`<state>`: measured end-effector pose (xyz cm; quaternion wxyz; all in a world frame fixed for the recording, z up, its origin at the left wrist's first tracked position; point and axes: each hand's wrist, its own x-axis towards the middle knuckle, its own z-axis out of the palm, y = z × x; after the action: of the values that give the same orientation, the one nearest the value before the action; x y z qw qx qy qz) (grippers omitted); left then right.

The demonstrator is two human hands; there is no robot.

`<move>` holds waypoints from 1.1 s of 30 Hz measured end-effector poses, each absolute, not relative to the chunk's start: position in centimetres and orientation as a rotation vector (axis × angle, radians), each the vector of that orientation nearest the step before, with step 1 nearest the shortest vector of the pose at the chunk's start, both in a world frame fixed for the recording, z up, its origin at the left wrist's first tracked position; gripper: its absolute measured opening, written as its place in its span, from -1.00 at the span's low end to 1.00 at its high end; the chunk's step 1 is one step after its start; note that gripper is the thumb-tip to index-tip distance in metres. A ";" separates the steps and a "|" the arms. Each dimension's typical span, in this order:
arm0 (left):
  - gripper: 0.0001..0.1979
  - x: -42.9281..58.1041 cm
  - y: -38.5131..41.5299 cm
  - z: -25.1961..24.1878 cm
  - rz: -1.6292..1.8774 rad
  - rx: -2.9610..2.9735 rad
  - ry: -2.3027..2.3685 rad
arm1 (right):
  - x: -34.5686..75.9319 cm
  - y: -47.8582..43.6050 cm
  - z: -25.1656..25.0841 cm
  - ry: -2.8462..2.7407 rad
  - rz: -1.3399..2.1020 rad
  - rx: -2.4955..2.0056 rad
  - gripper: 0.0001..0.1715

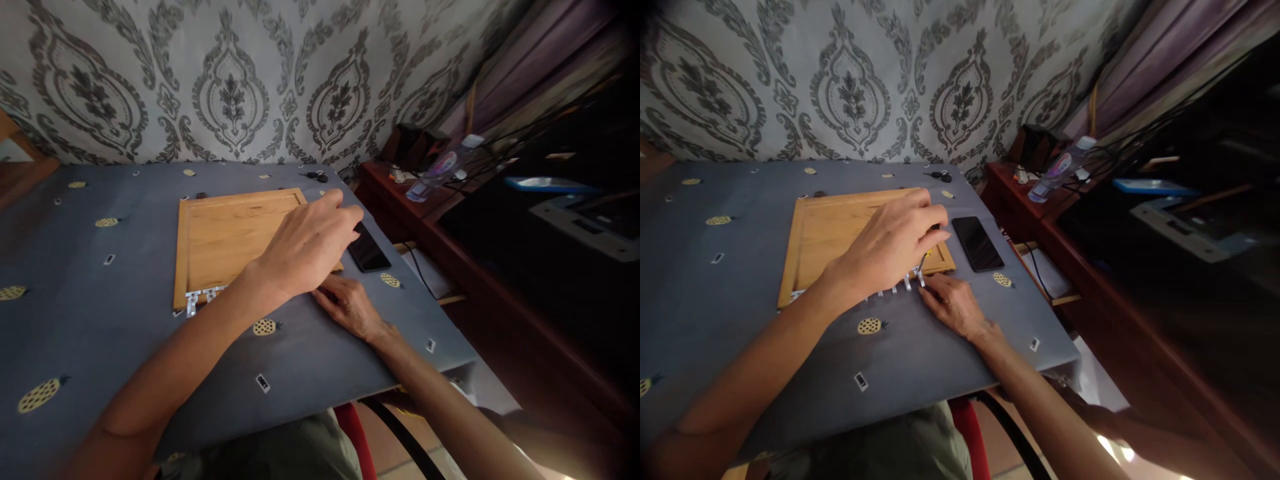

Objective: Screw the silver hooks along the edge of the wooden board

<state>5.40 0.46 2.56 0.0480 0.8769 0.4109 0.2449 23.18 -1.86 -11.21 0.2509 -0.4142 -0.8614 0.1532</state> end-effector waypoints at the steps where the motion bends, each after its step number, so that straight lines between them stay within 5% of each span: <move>1: -0.82 5.4 0.5 2.5 0.754 2.677 1.256 | 23.2 -1.9 -11.2 -2.346 0.418 -1.127 -0.71; 33: -0.79 5.4 0.7 2.2 0.803 2.680 1.227 | 23.1 -1.9 -11.1 -2.350 0.420 -1.127 -0.73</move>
<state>5.41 0.72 2.17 0.0433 0.8765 0.4013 0.2625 23.10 -1.87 -11.10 0.2483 -0.4135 -0.8623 0.1543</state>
